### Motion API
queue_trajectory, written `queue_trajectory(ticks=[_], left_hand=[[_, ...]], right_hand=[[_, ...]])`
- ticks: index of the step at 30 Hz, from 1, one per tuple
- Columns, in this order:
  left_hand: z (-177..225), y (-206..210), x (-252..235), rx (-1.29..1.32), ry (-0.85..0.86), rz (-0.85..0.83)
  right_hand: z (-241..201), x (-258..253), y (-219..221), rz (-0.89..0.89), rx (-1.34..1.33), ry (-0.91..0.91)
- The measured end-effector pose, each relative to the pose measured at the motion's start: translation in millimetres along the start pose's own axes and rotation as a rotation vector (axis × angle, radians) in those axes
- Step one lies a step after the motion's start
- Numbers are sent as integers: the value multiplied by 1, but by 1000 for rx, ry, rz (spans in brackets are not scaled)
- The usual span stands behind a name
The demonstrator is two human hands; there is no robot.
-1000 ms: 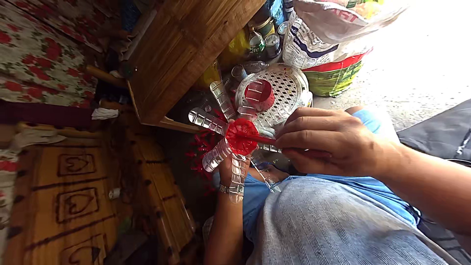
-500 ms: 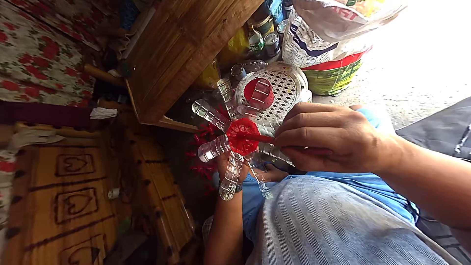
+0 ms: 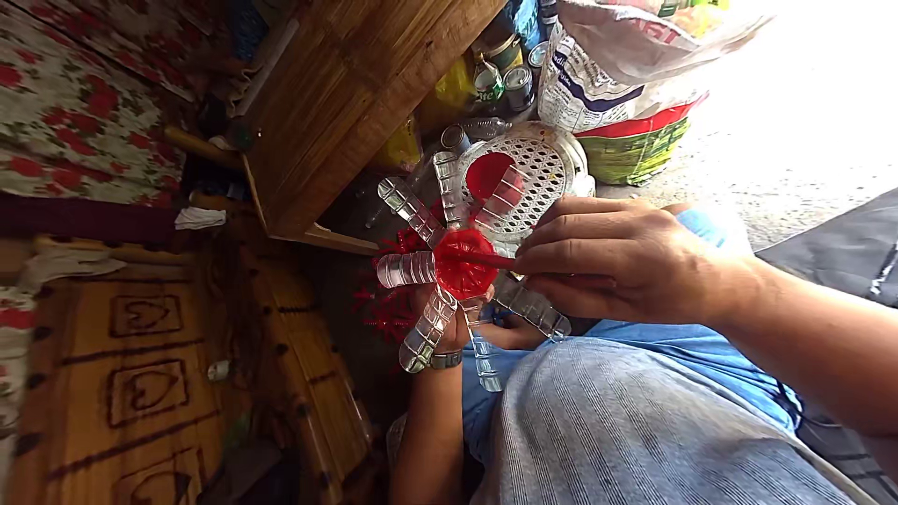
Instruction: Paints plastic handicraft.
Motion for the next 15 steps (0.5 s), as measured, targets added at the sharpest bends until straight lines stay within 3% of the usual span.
queue_trajectory(ticks=[8,15], left_hand=[[-6,11,-1,210,-90,-82],[-5,20,-2,134,-107,-91]], right_hand=[[-5,-1,-13,70,-29,-20],[-3,4,8,-23,18,-65]])
Point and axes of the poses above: each hand's wrist, its own x-axis away from the middle knuckle, its own y-axis out of the palm, z = x × y, the point moved 9 cm from there along -x, towards the middle knuckle, and after that the axes turned 7 degrees about x, right-handed, at the moved point
